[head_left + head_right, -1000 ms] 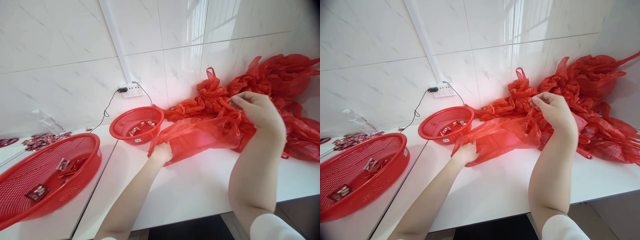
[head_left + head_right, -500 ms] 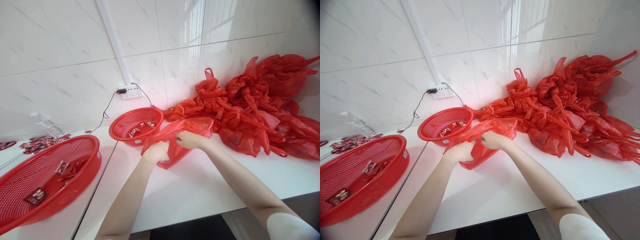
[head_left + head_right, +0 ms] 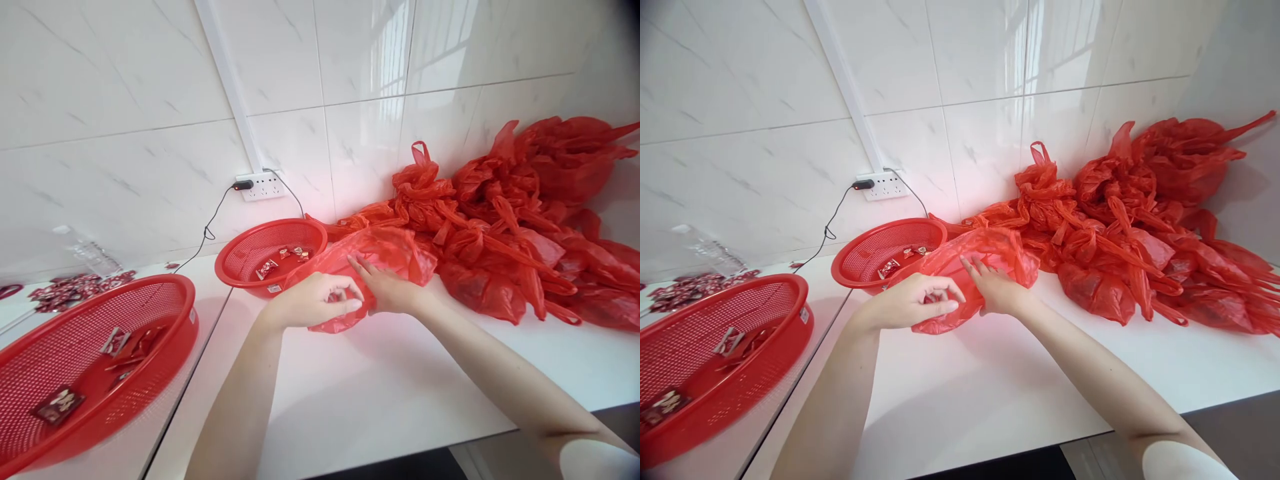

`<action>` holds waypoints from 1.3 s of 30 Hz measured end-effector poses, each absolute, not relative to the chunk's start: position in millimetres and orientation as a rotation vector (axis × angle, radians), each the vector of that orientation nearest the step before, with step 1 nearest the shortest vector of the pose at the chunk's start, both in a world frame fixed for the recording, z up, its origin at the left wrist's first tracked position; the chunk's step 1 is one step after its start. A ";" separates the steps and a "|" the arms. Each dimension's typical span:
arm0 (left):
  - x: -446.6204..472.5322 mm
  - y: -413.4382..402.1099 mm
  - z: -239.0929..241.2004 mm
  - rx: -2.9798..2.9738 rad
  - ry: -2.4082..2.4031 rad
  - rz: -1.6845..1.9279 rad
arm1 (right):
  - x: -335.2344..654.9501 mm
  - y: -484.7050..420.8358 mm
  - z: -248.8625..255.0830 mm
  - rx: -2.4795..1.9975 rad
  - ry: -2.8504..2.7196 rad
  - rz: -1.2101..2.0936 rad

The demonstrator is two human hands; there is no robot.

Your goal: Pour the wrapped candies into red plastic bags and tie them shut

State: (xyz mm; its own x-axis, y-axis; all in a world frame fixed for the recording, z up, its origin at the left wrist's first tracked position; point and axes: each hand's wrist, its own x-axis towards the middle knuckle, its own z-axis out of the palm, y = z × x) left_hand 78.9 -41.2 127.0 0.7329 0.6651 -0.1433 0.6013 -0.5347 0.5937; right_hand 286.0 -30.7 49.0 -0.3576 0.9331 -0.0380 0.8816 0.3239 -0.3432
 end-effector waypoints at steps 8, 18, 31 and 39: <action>65.4 -54.0 137.7 2.502 1.178 0.596 | 305.3 -38.1 66.4 -1.505 -2.644 0.840; 80.1 -34.3 98.7 2.536 1.133 0.038 | 323.0 20.5 120.9 -1.380 -1.981 0.184; 134.0 3.9 -28.9 2.461 1.197 -0.116 | 347.8 153.2 59.0 -1.974 -1.731 0.098; 142.3 38.3 -52.6 2.539 1.269 0.111 | 375.4 130.5 113.2 -1.415 -1.394 -0.265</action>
